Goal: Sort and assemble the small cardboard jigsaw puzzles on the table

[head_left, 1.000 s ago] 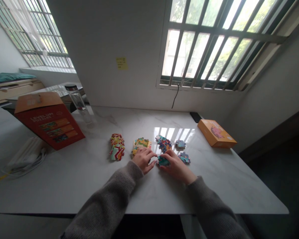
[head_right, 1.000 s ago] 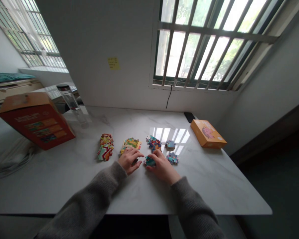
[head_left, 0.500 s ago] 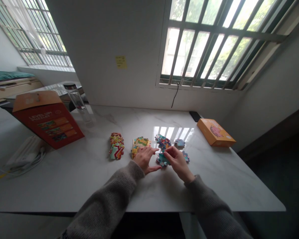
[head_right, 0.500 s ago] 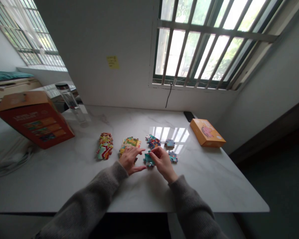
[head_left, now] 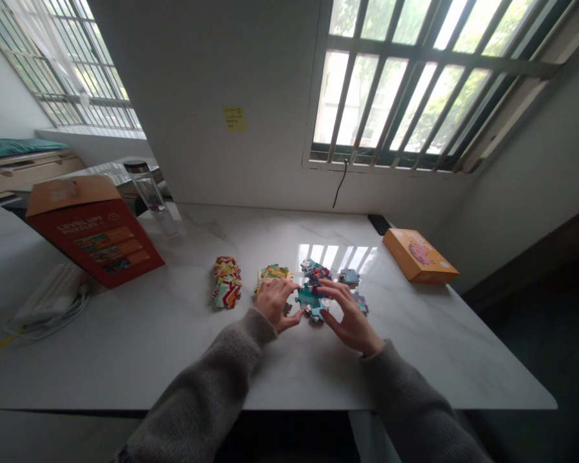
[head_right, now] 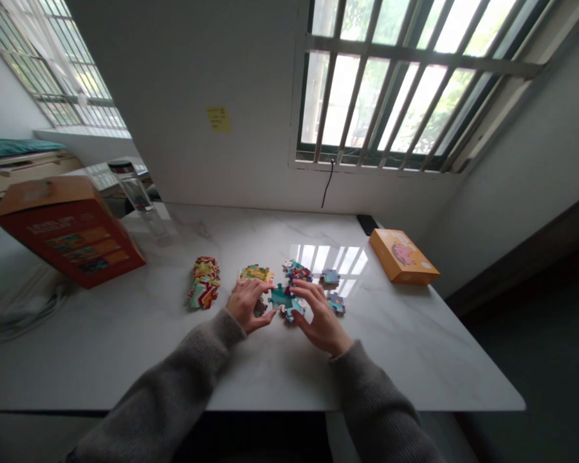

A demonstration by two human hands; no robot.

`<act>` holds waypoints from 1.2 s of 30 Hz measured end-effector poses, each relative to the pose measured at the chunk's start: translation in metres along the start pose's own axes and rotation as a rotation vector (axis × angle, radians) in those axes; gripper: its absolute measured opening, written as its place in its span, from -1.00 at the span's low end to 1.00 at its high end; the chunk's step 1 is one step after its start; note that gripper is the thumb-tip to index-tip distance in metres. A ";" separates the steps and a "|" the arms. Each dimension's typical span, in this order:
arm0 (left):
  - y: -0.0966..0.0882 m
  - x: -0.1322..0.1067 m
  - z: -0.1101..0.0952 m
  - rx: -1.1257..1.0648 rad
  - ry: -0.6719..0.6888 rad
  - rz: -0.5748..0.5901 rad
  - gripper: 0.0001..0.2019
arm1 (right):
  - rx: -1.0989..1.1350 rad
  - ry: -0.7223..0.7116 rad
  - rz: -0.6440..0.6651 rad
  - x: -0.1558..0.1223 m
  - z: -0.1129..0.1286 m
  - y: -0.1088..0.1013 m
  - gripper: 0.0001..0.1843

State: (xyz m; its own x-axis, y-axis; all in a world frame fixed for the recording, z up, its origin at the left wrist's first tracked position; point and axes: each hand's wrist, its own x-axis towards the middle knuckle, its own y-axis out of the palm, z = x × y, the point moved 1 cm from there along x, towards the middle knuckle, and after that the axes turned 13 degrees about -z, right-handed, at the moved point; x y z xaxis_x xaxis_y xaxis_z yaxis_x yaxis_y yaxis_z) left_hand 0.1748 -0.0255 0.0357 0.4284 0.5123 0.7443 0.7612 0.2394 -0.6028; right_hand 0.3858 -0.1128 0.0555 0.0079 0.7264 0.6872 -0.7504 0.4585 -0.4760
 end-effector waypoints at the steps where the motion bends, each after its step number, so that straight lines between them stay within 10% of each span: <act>1: 0.000 0.000 0.000 0.001 0.010 0.007 -0.52 | -0.029 -0.044 0.045 -0.002 0.001 0.002 -0.63; 7: 0.002 -0.003 -0.001 -0.018 0.007 0.045 -0.45 | -0.099 -0.105 0.056 -0.004 -0.004 0.003 -0.68; 19: 0.007 -0.006 0.001 -0.050 0.016 0.109 -0.65 | -0.201 0.202 0.067 -0.036 -0.092 -0.090 -0.65; 36: 0.005 -0.005 -0.001 -0.084 0.025 0.120 -0.69 | -0.366 0.039 0.301 -0.020 -0.074 -0.062 -0.29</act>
State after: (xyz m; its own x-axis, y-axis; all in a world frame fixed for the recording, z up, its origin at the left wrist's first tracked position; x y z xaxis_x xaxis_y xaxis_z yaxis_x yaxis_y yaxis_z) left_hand 0.1774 -0.0278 0.0291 0.5298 0.5119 0.6762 0.7415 0.1076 -0.6623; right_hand 0.4813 -0.1180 0.0307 -0.1438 0.8701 0.4714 -0.4408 0.3702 -0.8177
